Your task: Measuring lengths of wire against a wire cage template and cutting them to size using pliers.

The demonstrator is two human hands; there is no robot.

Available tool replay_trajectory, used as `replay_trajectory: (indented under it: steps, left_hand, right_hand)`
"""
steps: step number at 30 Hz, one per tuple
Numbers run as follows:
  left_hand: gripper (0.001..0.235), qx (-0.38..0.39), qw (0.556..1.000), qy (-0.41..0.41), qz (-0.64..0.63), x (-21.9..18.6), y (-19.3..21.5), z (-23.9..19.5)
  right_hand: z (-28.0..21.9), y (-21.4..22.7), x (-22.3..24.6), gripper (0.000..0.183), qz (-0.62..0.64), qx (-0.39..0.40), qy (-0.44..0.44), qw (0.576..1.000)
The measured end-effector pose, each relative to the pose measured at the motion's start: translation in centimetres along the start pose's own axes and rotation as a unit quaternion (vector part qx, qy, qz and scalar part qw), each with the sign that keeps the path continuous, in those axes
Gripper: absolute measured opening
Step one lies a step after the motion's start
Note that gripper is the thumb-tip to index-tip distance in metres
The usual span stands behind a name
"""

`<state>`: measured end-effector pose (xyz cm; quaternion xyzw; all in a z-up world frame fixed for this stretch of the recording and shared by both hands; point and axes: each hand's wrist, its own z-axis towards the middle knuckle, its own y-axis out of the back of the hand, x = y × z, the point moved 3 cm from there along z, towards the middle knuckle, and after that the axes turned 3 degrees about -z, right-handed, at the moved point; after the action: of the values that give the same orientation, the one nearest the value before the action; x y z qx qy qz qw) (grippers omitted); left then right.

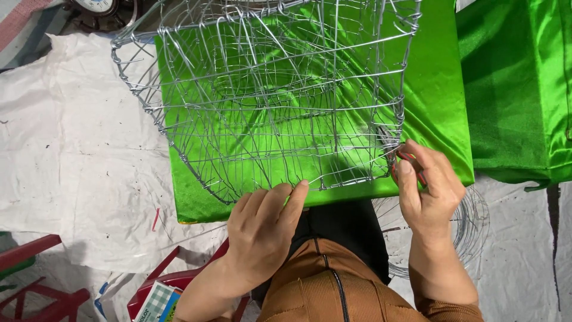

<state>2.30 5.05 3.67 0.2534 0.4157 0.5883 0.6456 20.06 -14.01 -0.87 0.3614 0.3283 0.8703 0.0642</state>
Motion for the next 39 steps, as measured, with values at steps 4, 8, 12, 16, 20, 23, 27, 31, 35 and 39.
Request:
replay_trajectory:
  steps: [4, 8, 12, 16, 20, 23, 27, 31, 35, 39]
  left_hand:
    - [0.029, -0.005, 1.000, -0.010, -0.015, 0.5, 0.2, -0.1]
    - [0.027, -0.025, 0.999, -0.036, -0.012, 0.6, 0.2, 0.0]
    - [0.022, -0.033, 0.997, -0.065, 0.008, 0.9, 0.6, 0.5]
    - [0.017, -0.049, 0.996, -0.077, 0.013, 1.5, 0.6, 0.7]
    - [0.012, -0.065, 0.995, -0.074, 0.006, 2.3, 0.6, 0.4]
    - [0.013, -0.065, 0.997, -0.050, -0.007, 3.3, 0.9, -0.6]
    - [0.025, -0.064, 0.997, -0.001, -0.036, 5.4, 1.0, -3.5]
    - [0.034, -0.054, 0.994, 0.064, -0.069, 7.3, 2.5, -5.1]
    - [0.033, -0.085, 0.986, 0.101, -0.103, 9.3, 4.0, -6.1]
    - [0.023, -0.090, 0.983, 0.113, -0.113, 11.3, 4.1, -6.8]
  right_hand:
    - [-0.8, -0.3, -0.4, 0.031, 0.015, 0.004, 0.005, 1.000]
    - [-0.9, -0.5, -0.4, 0.031, 0.016, 0.002, 0.002, 1.000]
    - [-0.9, -0.8, -0.3, 0.028, 0.013, 0.005, 0.028, 1.000]
    - [-1.1, -1.1, -0.8, 0.024, 0.012, 0.011, 0.044, 0.999]
    - [-1.3, -1.4, -1.8, 0.022, 0.010, -0.001, 0.089, 0.996]
    - [-1.2, -1.3, -1.4, 0.020, 0.016, -0.001, 0.090, 0.996]
    - [-1.3, -1.2, -1.7, 0.015, 0.003, -0.012, 0.102, 0.995]
    - [-1.8, -1.3, -2.2, 0.019, 0.015, -0.011, 0.102, 0.995]
    - [-2.9, -1.4, -3.9, 0.014, 0.021, -0.020, 0.110, 0.993]
    - [-3.2, -1.4, -5.0, 0.011, 0.031, -0.029, 0.123, 0.992]
